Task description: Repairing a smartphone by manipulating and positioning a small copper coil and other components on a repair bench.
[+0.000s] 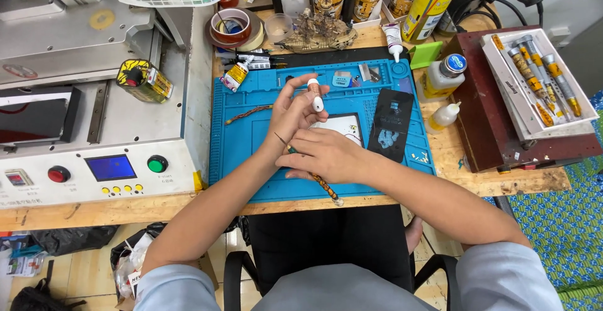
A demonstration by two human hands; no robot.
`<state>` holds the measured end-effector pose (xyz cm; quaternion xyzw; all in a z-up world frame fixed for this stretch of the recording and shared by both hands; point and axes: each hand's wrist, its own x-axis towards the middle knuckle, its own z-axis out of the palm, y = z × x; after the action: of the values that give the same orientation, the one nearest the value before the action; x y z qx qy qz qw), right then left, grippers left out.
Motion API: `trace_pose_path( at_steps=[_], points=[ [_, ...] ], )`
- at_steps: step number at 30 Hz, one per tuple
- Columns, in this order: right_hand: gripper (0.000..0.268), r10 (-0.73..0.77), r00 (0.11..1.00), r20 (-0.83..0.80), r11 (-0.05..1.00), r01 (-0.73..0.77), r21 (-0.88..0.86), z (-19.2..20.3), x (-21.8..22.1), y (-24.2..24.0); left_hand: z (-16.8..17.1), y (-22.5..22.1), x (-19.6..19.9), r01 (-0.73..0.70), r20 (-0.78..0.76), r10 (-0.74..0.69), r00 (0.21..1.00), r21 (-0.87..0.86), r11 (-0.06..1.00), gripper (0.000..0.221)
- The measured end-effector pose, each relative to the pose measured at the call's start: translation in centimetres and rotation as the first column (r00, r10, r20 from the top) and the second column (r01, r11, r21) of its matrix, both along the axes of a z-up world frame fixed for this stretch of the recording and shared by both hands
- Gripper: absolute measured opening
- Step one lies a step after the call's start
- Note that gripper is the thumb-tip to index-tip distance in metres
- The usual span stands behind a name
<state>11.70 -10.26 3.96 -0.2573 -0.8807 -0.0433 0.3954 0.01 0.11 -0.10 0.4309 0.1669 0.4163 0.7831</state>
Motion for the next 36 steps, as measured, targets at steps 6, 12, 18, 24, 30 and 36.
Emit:
trace_pose_path(
  at_steps=[6, 12, 18, 24, 30, 36],
  points=[
    [0.027, -0.003, 1.0, 0.009, 1.0, 0.003, 0.018, -1.0, 0.2, 0.2, 0.4, -0.3, 0.0, 0.018, -0.001, -0.018, 1.0, -0.017, 1.0, 0.052],
    [0.028, 0.001, 1.0, 0.021, 1.0, -0.001, 0.011, -1.4, 0.3, 0.3, 0.1, -0.1, 0.1, 0.021, -0.006, -0.021, 1.0, -0.023, 1.0, 0.052],
    [0.028, -0.01, 1.0, 0.023, 1.0, 0.009, 0.004, -1.4, 0.3, 0.3, 0.3, -0.2, 0.1, 0.014, -0.019, -0.015, 1.0, -0.016, 1.0, 0.052],
    [0.029, -0.012, 1.0, 0.029, 1.0, 0.012, 0.0, -0.5, 0.1, 0.0, 0.2, -0.1, 0.1, 0.004, -0.027, -0.005, 1.0, -0.013, 1.0, 0.05],
    [0.028, -0.009, 0.999, 0.037, 1.0, 0.01, -0.008, -0.2, 0.0, 0.0, 0.4, -0.2, -0.2, 0.016, -0.019, -0.016, 1.0, -0.003, 1.0, 0.052],
    [0.029, -0.027, 0.998, 0.048, 1.0, 0.027, 0.005, -0.6, 0.0, 0.0, 0.7, -0.4, -0.2, 0.02, -0.014, -0.02, 1.0, -0.006, 1.0, 0.053]
  ],
)
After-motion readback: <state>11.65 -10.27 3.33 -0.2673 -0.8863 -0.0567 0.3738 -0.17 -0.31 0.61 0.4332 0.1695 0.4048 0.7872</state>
